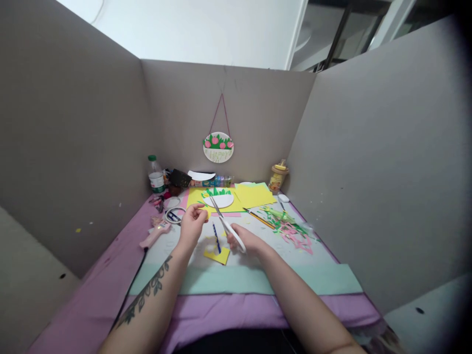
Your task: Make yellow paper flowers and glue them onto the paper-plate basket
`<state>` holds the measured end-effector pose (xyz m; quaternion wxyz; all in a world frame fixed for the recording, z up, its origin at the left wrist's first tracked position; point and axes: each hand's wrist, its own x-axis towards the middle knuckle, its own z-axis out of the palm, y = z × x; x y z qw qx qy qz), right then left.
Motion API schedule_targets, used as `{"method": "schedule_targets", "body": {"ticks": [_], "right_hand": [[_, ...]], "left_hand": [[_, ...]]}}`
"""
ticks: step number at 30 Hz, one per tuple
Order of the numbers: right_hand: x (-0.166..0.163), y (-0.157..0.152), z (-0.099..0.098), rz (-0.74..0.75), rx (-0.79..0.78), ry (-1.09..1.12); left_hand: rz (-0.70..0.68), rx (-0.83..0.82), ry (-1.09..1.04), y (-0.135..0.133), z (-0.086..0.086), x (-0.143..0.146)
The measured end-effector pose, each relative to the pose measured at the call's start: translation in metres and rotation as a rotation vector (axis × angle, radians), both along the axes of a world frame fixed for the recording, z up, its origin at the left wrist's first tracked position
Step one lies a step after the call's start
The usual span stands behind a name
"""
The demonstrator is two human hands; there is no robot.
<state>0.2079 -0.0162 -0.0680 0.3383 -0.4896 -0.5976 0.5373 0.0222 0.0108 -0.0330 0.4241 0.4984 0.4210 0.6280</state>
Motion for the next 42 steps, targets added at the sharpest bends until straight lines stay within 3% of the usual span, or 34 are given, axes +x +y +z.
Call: {"method": "schedule_targets", "body": {"ticks": [4,28,42], "right_hand": [[-0.004,-0.005,0.002,0.112,-0.043,0.021],[-0.008,-0.009,0.001,0.132,-0.03,0.111],[-0.005,-0.011,0.011,0.163,-0.035,0.036]], "left_hand": [[-0.007,0.043,0.026,-0.002,0.001,0.001],[-0.005,0.051,0.038,-0.001,-0.001,0.001],[-0.015,0.053,0.067,-0.002,0.001,0.0]]}}
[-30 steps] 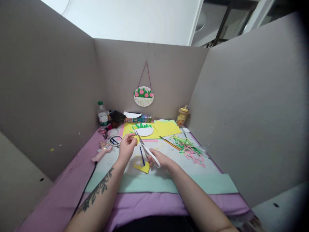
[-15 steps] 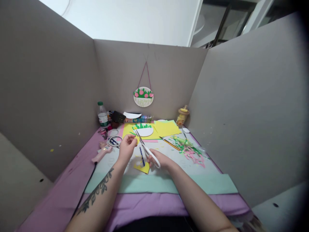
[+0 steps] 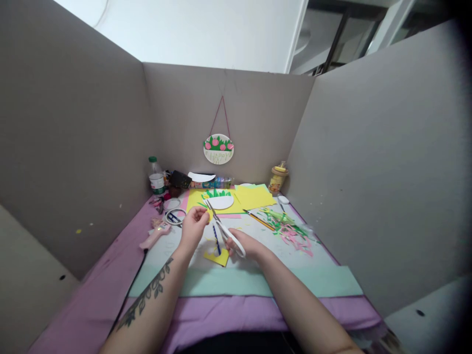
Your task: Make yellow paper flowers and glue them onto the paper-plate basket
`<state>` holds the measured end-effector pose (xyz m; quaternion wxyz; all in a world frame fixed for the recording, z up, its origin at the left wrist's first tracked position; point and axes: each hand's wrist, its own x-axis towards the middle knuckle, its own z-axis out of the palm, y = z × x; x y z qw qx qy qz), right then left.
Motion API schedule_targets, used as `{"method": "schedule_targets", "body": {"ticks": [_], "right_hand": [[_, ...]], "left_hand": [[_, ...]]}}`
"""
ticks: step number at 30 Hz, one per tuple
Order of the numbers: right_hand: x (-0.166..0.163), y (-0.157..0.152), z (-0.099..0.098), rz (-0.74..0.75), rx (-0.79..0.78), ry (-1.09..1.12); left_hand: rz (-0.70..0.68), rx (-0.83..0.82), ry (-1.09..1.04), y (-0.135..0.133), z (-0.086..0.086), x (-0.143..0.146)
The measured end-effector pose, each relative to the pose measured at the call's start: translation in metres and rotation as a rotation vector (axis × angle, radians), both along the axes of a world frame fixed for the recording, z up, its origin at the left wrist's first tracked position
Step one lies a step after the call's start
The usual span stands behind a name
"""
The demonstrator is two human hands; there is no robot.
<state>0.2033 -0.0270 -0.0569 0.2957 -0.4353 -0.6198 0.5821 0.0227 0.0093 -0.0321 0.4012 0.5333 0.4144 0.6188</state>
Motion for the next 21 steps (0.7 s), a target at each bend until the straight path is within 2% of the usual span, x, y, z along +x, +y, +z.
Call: {"method": "schedule_targets", "body": {"ticks": [12,21], "right_hand": [[0.014,0.002,0.007,0.063,0.059,-0.074],[0.019,0.005,0.006,0.065,0.028,-0.099]], "left_hand": [[-0.04,0.052,0.109,-0.003,0.009,-0.005],[-0.096,0.079,0.182,0.001,0.009,-0.012]]}}
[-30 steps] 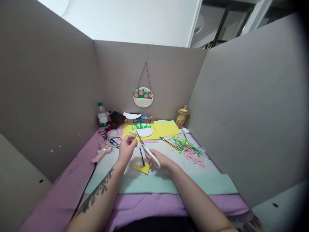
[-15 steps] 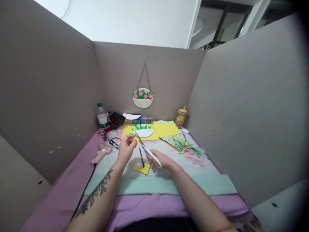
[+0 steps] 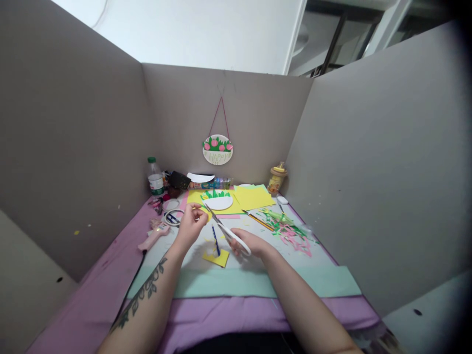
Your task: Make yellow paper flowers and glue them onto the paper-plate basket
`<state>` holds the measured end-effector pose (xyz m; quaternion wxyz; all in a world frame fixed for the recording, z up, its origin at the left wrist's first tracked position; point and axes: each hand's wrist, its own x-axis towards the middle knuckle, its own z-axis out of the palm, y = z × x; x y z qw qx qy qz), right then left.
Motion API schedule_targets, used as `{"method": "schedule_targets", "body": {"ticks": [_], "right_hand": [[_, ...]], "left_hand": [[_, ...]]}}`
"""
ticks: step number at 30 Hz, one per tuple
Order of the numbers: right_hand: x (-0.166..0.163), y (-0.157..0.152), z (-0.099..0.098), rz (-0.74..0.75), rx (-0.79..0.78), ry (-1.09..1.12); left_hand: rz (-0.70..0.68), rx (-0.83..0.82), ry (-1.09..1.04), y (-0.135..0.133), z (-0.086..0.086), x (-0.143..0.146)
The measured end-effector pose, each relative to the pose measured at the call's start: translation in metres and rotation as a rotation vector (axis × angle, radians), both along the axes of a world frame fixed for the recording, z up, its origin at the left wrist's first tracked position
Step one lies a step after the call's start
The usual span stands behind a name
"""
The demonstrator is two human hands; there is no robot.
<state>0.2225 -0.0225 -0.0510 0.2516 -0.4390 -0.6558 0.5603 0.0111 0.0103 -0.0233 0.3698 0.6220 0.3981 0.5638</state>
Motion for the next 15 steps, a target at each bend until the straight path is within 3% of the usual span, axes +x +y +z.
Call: {"method": "schedule_targets", "body": {"ticks": [10,12,15], "right_hand": [[0.011,0.0,0.013,0.03,0.099,-0.159],[0.015,0.005,0.01,-0.048,0.125,-0.215],[0.025,0.015,0.003,-0.314,0.291,-0.474]], "left_hand": [[-0.106,-0.032,0.008,0.002,0.0,-0.006],[-0.12,-0.043,-0.007,0.002,0.0,-0.008],[-0.105,-0.063,-0.05,0.002,0.001,-0.009]]}}
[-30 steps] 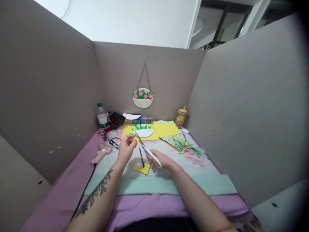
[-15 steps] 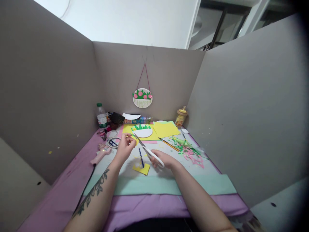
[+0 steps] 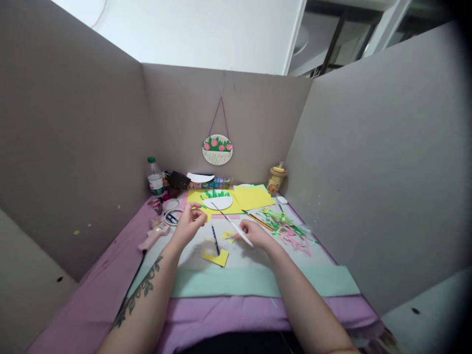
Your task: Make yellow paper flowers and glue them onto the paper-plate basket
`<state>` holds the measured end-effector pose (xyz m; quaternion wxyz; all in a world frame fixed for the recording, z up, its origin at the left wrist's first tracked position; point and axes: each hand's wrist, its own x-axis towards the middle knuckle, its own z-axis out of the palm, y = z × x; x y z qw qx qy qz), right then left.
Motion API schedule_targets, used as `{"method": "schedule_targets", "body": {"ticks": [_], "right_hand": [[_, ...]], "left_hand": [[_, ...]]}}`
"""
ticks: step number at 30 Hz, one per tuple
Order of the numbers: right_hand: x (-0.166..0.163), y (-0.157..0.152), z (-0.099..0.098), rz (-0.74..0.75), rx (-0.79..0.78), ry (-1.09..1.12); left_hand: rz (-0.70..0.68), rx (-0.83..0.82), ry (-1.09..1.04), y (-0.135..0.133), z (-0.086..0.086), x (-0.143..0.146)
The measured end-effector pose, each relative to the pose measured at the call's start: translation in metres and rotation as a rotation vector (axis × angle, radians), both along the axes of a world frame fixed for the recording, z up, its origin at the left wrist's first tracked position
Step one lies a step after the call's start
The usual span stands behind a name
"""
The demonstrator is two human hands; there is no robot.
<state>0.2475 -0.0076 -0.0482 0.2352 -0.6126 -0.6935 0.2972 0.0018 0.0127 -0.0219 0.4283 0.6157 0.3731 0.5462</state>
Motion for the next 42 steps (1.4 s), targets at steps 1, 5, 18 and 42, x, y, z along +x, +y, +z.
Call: {"method": "schedule_targets", "body": {"ticks": [1,5,18,42], "right_hand": [[0.004,0.003,-0.002,-0.09,0.072,-0.117],[0.017,0.011,-0.008,-0.21,0.151,-0.391],[0.009,0.012,-0.003,-0.216,0.341,0.07],[-0.103,0.07,-0.025,0.002,0.213,0.238]], "left_hand": [[0.012,-0.019,-0.013,0.0,0.0,0.0],[0.068,-0.199,-0.056,0.001,-0.003,0.005],[0.104,-0.386,-0.116,0.004,-0.035,0.027],[0.328,-0.314,-0.392,0.033,-0.046,-0.014]]}}
